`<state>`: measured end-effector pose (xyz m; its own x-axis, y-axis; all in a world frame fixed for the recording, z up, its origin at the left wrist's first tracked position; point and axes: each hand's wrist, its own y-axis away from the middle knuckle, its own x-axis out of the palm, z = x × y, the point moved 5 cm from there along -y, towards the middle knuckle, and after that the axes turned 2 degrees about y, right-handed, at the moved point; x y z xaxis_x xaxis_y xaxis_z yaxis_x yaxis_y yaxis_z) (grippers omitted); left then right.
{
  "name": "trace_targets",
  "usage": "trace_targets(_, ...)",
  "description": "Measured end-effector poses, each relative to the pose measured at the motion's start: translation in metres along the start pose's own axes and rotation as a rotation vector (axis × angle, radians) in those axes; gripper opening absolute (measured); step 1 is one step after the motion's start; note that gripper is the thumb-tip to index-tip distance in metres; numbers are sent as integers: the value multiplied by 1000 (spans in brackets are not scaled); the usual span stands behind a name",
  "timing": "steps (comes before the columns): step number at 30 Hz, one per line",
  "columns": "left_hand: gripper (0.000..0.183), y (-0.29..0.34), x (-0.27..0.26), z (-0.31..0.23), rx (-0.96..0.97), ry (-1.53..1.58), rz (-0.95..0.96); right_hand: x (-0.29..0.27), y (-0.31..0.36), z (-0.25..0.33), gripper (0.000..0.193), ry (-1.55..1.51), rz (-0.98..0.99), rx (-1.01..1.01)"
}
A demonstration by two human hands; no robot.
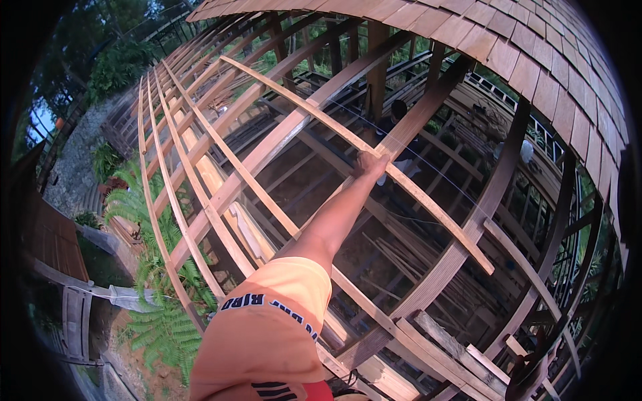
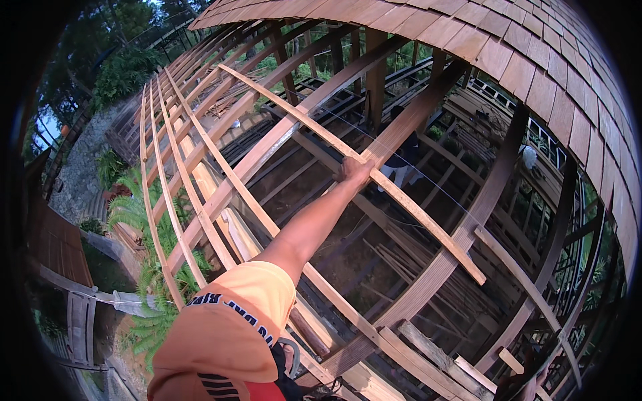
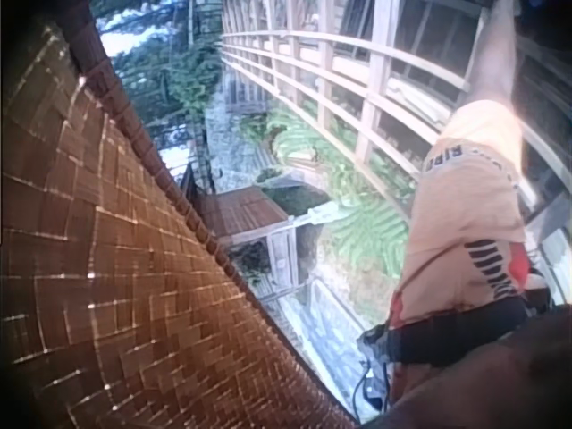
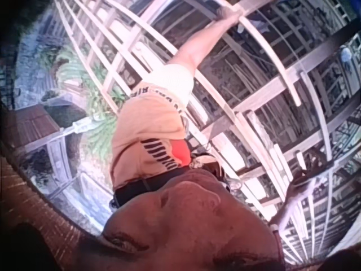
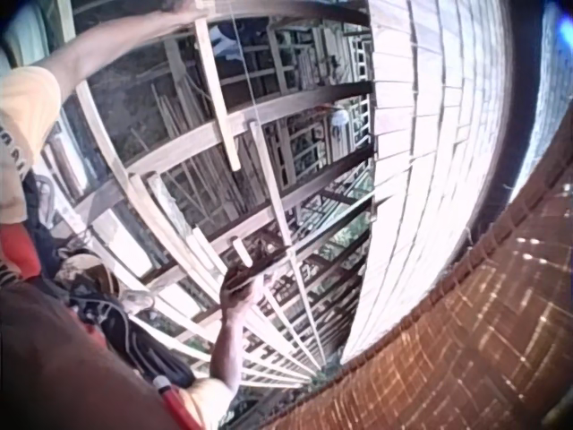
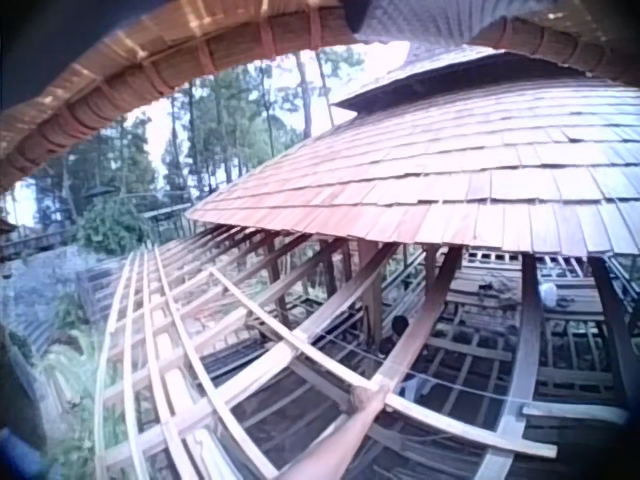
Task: The person installs wooden shingles on a roof frame by positioning each shingle against a horizontal batten and hammering it into place using a small axe.
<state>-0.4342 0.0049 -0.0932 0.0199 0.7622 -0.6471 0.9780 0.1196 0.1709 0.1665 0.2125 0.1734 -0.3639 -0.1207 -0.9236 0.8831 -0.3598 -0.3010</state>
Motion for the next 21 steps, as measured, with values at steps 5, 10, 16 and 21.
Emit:
trace_targets(5, 83, -1, 5, -15, -16, -6, 129, 5, -5, 3, 14, 128, -7, -131)
trace_targets(10, 84, -5, 7, -17, -6, -7, 127, 8, -9, -2, 3, 155, -39, -149)
trace_targets(16, 81, -3, 9, -23, 19, -25, 152, 19, -3, -11, 6, 54, 40, 133)
trace_targets(21, 76, -7, 9, -23, 70, -20, 119, 16, -6, 4, 7, 139, -49, -126)
